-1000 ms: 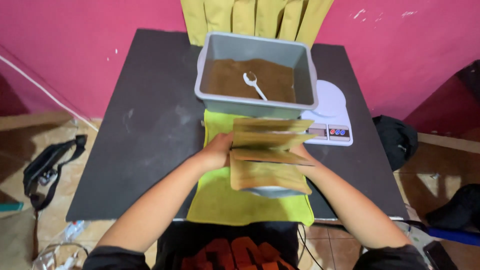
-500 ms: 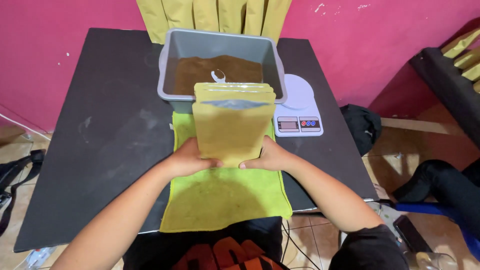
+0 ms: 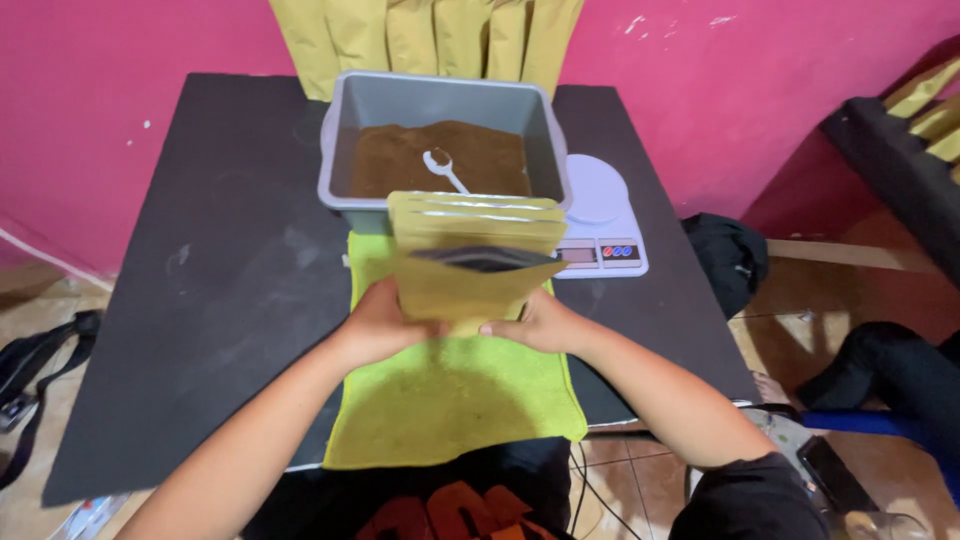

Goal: Preparing and filling coffee bags by scooping ground coffee directly with the bags and organizing them on a scale.

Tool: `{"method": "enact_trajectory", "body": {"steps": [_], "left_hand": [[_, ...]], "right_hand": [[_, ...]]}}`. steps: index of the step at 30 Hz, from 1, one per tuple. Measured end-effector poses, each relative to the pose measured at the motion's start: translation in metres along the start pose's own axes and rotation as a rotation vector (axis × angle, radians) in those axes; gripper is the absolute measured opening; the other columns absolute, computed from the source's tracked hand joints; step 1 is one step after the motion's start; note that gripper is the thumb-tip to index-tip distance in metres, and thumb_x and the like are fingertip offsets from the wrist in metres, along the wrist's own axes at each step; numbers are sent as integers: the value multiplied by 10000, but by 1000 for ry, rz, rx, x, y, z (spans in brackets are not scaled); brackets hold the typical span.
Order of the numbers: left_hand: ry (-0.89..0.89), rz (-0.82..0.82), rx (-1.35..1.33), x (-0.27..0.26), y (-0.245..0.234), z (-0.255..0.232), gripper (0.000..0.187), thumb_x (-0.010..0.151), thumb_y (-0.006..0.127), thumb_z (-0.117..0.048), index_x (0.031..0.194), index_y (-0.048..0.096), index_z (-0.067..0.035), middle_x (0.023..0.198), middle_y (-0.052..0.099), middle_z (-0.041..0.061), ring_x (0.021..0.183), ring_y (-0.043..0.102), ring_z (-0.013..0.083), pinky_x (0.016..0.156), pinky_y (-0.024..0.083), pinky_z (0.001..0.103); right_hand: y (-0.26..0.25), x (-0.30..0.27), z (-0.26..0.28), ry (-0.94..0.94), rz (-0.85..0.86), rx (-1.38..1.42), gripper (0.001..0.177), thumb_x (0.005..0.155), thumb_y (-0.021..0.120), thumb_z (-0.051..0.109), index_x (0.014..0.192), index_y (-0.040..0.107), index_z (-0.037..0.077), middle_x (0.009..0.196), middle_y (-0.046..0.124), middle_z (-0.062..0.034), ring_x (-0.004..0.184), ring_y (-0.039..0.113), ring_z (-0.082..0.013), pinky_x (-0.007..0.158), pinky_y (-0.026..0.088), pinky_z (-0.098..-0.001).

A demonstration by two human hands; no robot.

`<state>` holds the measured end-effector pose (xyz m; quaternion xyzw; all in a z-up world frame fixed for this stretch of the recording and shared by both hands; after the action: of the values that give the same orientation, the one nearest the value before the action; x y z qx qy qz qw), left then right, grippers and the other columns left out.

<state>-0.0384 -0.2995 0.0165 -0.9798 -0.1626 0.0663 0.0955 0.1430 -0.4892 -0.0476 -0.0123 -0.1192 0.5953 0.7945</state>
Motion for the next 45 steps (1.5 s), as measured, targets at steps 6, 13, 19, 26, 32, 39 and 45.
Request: {"method": "enact_trajectory", "body": {"steps": [6, 13, 19, 26, 32, 39, 45], "left_hand": [[298, -188, -284, -17, -4, -21, 326, 844, 813, -71, 1134, 671, -30, 930, 765, 133, 810, 734, 208, 658, 620, 369], [302, -479, -15, -24, -182, -65, 675, 852, 598, 143, 1475, 382, -4, 1340, 600, 172, 1154, 641, 263, 987, 539, 355], [72, -546, 34, 64, -306, 39, 501, 904, 513, 65, 1388, 392, 25, 1311, 580, 238, 1178, 638, 337, 962, 558, 397], [-156, -285, 351, 97, -249, 42, 541, 954, 453, -284, 1417, 517, -12, 1187, 672, 239, 1005, 656, 390, 828, 524, 469], [119, -690, 725, 98, -298, 89, 394, 1102, 555, -343, 1238, 729, -17, 919, 680, 162, 764, 640, 372, 671, 498, 462], [126, -777, 572, 91, -313, 107, 327, 1122, 576, -307, 1142, 750, -31, 712, 660, 159, 612, 626, 400, 603, 487, 498], [226, -844, 252, 91, -319, 104, 291, 1101, 535, -263, 1042, 724, -49, 672, 556, 27, 574, 477, 157, 570, 394, 309]], "right_hand": [[29, -2, 24, -27, 43, -58, 586, 746, 898, -12, 1273, 643, -25, 1154, 754, -171, 1027, 706, -220, 933, 604, -442], [24, 9, 82, -355, 158, -408, 613, 904, 772, 130, 1455, 502, 134, 988, 772, -51, 936, 751, -208, 945, 574, -388], [11, 21, 83, -282, 36, -492, 302, 917, 713, 90, 1218, 689, 73, 830, 790, -40, 691, 720, -156, 684, 588, -278], [10, 32, 137, -291, -18, -627, 313, 826, 775, 90, 1131, 707, 84, 789, 770, -25, 712, 720, -163, 700, 615, -296], [-71, 113, 217, -299, -296, -1175, 39, 868, 763, 10, 904, 748, 3, 820, 726, -86, 653, 635, -186, 622, 489, -289], [-200, 301, 155, 421, -552, -1272, 538, 1070, 528, 70, 1586, 380, 98, 1217, 679, -180, 993, 698, -267, 914, 585, -418], [-246, 313, 114, 573, -675, -1499, 275, 1082, 581, 331, 1329, 624, 220, 1181, 736, -37, 891, 686, -193, 782, 573, -384]]}}
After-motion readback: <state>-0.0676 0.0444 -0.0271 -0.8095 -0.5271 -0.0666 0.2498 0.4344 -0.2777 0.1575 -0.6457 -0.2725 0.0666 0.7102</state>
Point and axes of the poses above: each hand's wrist, its own x-axis towards the middle knuckle, its own y-axis out of the palm, z = x × y, the point moved 3 cm from there along x, towards the middle knuckle
